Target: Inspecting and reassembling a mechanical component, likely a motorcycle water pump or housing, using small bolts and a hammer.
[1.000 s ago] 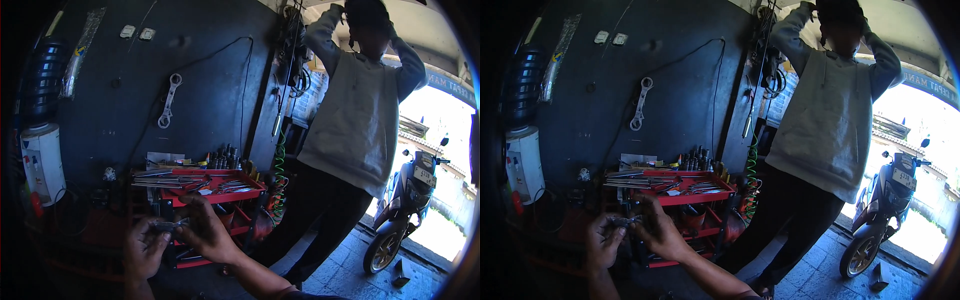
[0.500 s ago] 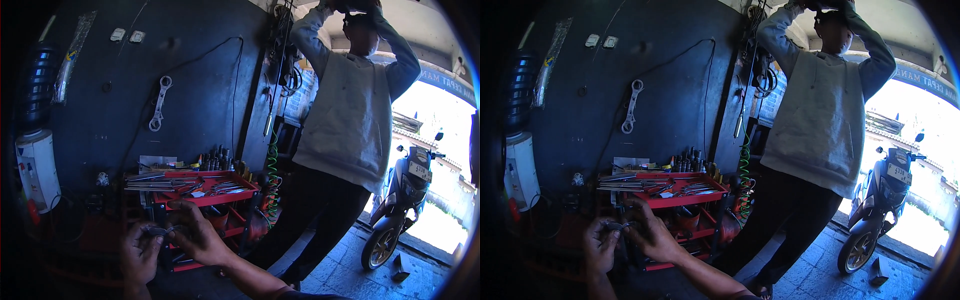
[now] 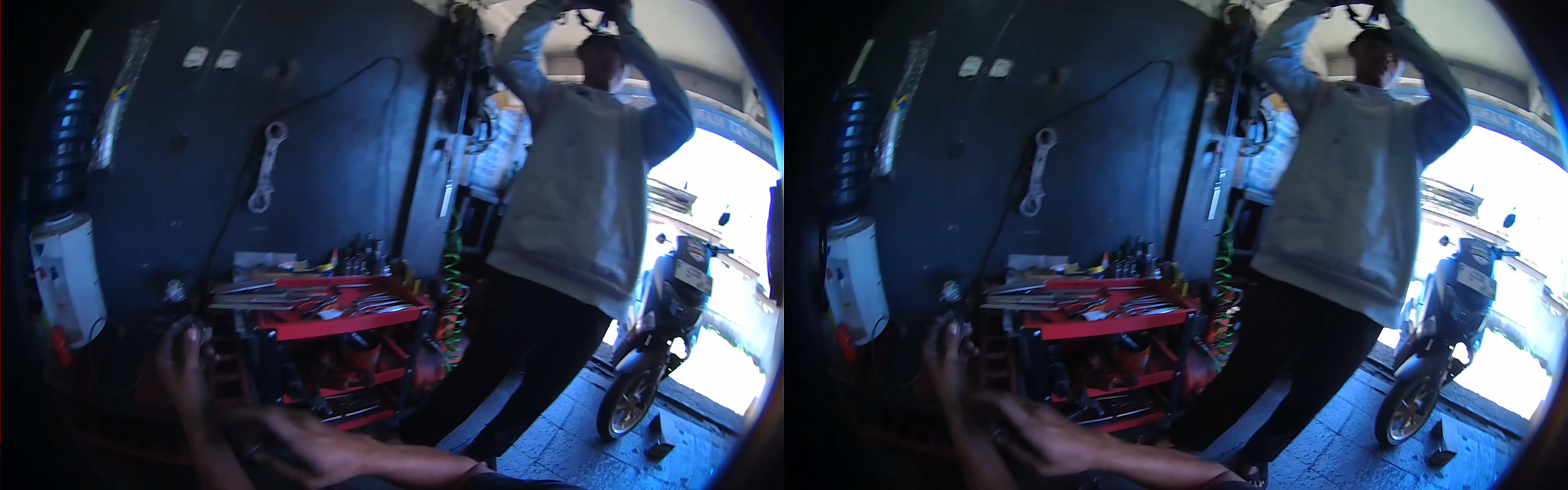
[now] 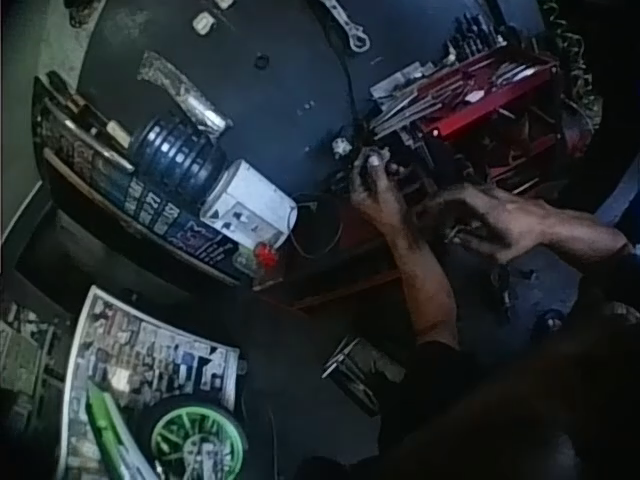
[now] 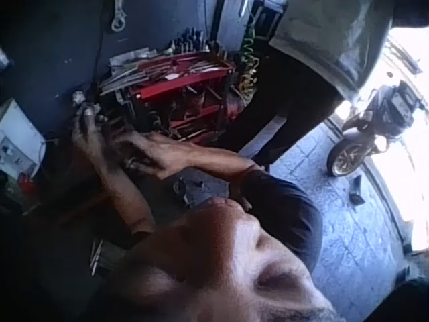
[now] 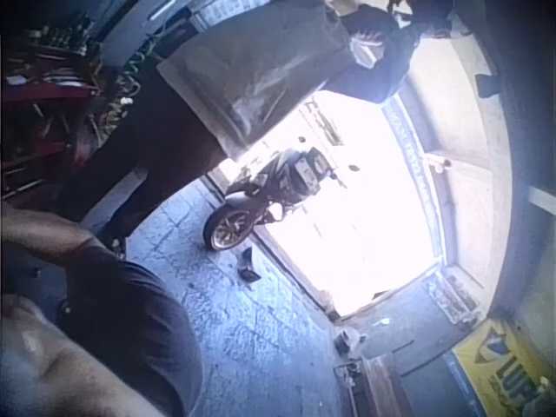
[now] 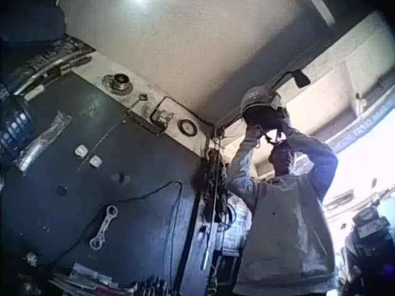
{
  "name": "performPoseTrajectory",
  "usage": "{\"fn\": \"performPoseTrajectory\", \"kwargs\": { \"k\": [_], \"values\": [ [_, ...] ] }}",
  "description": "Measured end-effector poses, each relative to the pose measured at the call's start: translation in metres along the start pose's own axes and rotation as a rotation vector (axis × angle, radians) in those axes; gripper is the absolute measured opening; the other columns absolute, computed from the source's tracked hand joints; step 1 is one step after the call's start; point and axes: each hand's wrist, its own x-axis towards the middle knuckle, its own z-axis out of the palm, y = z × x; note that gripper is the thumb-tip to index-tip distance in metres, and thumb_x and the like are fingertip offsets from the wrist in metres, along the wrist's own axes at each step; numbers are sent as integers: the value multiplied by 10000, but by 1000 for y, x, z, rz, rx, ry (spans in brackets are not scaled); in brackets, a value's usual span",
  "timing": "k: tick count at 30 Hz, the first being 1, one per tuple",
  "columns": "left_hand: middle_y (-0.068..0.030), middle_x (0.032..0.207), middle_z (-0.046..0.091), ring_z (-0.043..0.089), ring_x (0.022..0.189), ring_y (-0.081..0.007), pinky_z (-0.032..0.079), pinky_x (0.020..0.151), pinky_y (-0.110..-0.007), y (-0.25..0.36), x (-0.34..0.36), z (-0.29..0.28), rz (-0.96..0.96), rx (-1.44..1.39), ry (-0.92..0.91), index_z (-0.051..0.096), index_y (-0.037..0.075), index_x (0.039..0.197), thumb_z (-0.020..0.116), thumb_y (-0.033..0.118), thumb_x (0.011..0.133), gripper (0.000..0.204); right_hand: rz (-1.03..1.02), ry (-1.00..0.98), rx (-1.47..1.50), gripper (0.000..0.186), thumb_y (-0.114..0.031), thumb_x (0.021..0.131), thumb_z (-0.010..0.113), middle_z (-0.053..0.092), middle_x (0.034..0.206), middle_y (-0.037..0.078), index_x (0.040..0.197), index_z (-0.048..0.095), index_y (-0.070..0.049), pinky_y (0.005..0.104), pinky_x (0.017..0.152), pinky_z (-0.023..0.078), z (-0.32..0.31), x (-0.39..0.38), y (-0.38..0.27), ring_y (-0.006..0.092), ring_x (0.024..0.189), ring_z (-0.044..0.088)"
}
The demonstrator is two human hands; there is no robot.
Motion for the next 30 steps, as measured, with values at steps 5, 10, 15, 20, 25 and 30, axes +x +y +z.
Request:
{"fn": "performPoseTrajectory", "kwargs": {
  "k": [5, 10, 15, 20, 25, 30],
  "values": [
    [-22, 912, 686, 619, 739, -72, 504, 618, -228, 23, -21, 25, 98, -32, -101, 704, 36, 1096, 644, 159, 958, 194, 217, 384, 82, 599, -34, 892, 624, 626, 1030, 129, 1415, 333, -19, 330, 770, 530, -38, -16, 13, 200, 890, 642],
    [-15, 840, 667, 591, 658, -52, 472, 567, -194, 3, -29, 28, -17, -213, -277, 676, 22, 1145, 666, 278, 967, 312, 249, 549, 322, 283, -48, 1001, 462, 547, 907, 47, 1269, 382, -9, 248, 679, 452, -37, 0, 30, 105, 787, 528],
    [9, 792, 666, 553, 619, -19, 454, 551, -178, 0, -35, 30, -83, -248, -224, 696, 27, 1117, 667, 287, 970, 300, 367, 587, 234, 429, 26, 947, 583, 515, 907, 26, 1311, 361, -20, 199, 707, 429, -25, 1, 42, 72, 810, 499],
    [-4, 832, 679, 573, 660, -30, 455, 547, -183, -7, -39, 39, -162, -361, -297, 693, 13, 1113, 654, 280, 979, 301, 229, 609, 144, 719, 138, 820, 662, 518, 1197, 139, 1419, 300, -28, 300, 834, 559, -23, 4, 43, 131, 933, 571],
    [-7, 834, 674, 548, 641, -30, 425, 526, -189, -11, -47, 45, -186, -393, -339, 690, -5, 1107, 633, 272, 994, 305, 166, 521, 19, 866, 150, 799, 686, 471, 1333, 194, 1500, 223, -57, 374, 932, 542, -24, 2, 49, 252, 1151, 582],
    [-54, 976, 697, 633, 810, -83, 517, 691, -231, -24, -45, 38, -272, -289, -497, 677, -16, 1144, 565, 335, 1021, 389, 189, 515, 15, 841, 127, 824, 685, 560, 1256, 203, 1503, 224, -57, 345, 899, 533, -27, -2, 53, 235, 1083, 615]
  ]
}}
